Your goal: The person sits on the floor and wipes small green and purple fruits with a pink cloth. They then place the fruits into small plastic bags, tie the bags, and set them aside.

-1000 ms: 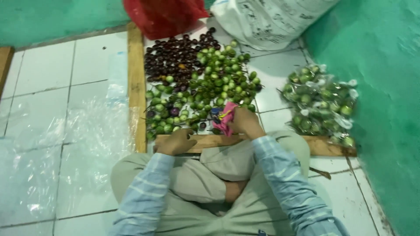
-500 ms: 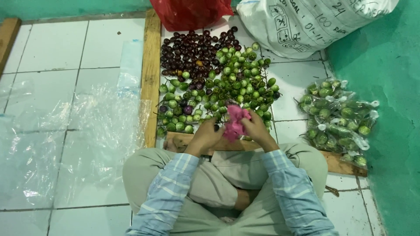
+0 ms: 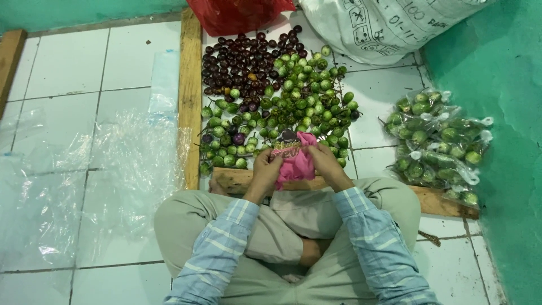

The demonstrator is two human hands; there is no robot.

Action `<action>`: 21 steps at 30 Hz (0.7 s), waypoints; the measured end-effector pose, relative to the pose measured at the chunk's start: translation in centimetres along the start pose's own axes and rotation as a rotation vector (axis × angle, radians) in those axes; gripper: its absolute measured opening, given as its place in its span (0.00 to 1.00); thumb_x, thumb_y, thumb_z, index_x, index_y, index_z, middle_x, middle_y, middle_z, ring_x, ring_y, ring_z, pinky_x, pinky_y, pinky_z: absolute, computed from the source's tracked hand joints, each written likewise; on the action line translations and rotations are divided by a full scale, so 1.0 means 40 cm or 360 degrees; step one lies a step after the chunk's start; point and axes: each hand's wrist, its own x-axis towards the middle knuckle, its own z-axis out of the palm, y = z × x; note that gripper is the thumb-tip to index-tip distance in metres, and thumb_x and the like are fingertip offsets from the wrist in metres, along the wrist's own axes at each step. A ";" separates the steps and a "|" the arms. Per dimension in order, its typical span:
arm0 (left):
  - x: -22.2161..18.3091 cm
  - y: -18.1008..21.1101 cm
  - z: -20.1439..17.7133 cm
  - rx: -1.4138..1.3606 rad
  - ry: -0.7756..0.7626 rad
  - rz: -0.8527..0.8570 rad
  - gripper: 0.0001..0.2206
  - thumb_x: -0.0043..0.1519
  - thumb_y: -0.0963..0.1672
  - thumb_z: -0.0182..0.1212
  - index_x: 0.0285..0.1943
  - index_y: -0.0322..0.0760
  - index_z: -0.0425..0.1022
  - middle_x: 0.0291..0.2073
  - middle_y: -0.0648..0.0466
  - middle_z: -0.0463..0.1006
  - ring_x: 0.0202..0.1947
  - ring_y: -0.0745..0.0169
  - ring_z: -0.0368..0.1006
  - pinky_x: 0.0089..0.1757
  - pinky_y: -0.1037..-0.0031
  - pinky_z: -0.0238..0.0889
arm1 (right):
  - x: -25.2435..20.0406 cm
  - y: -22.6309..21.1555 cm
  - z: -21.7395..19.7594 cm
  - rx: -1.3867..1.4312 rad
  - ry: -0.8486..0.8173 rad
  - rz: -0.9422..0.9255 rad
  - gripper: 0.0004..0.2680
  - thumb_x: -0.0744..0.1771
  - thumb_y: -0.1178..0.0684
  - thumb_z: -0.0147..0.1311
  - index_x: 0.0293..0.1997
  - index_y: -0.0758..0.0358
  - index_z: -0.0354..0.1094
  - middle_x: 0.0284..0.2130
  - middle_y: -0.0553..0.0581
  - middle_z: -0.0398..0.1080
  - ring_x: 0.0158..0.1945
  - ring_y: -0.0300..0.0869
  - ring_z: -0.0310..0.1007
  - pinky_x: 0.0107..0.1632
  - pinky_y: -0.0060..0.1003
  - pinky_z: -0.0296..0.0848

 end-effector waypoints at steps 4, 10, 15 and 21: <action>0.003 0.010 0.006 0.0058 -0.0020 -0.0039 0.06 0.52 0.39 0.59 0.35 0.34 0.79 0.23 0.57 0.66 0.27 0.66 0.65 0.30 0.76 0.54 | 0.085 0.087 -0.029 -0.0134 0.0100 -0.0102 0.16 0.66 0.40 0.54 0.50 0.60 0.75 0.42 0.61 0.72 0.50 0.51 0.73 0.54 0.50 0.69; 0.136 -0.164 0.012 -0.0336 -0.0116 -0.0220 0.02 0.55 0.40 0.62 0.32 0.36 0.76 0.18 0.52 0.73 0.17 0.63 0.73 0.22 0.73 0.64 | 0.008 0.036 -0.011 -0.0916 0.0435 -0.1374 0.07 0.67 0.54 0.53 0.45 0.61 0.75 0.41 0.63 0.67 0.46 0.61 0.72 0.47 0.49 0.72; 0.059 -0.034 0.014 -0.0783 -0.0303 -0.0256 0.13 0.63 0.50 0.61 0.44 0.36 0.76 0.34 0.54 0.77 0.39 0.61 0.77 0.42 0.74 0.69 | -0.042 0.015 0.013 -0.0970 -0.0072 -0.1752 0.18 0.62 0.47 0.62 0.56 0.59 0.72 0.45 0.65 0.68 0.46 0.63 0.73 0.47 0.53 0.74; 0.145 -0.174 0.007 -0.0314 -0.0145 -0.0023 0.09 0.64 0.46 0.66 0.43 0.36 0.75 0.29 0.52 0.79 0.30 0.62 0.78 0.32 0.71 0.72 | -0.079 -0.061 -0.038 -0.0765 0.0327 -0.1094 0.32 0.62 0.37 0.66 0.68 0.67 0.59 0.50 0.72 0.64 0.48 0.62 0.73 0.46 0.55 0.73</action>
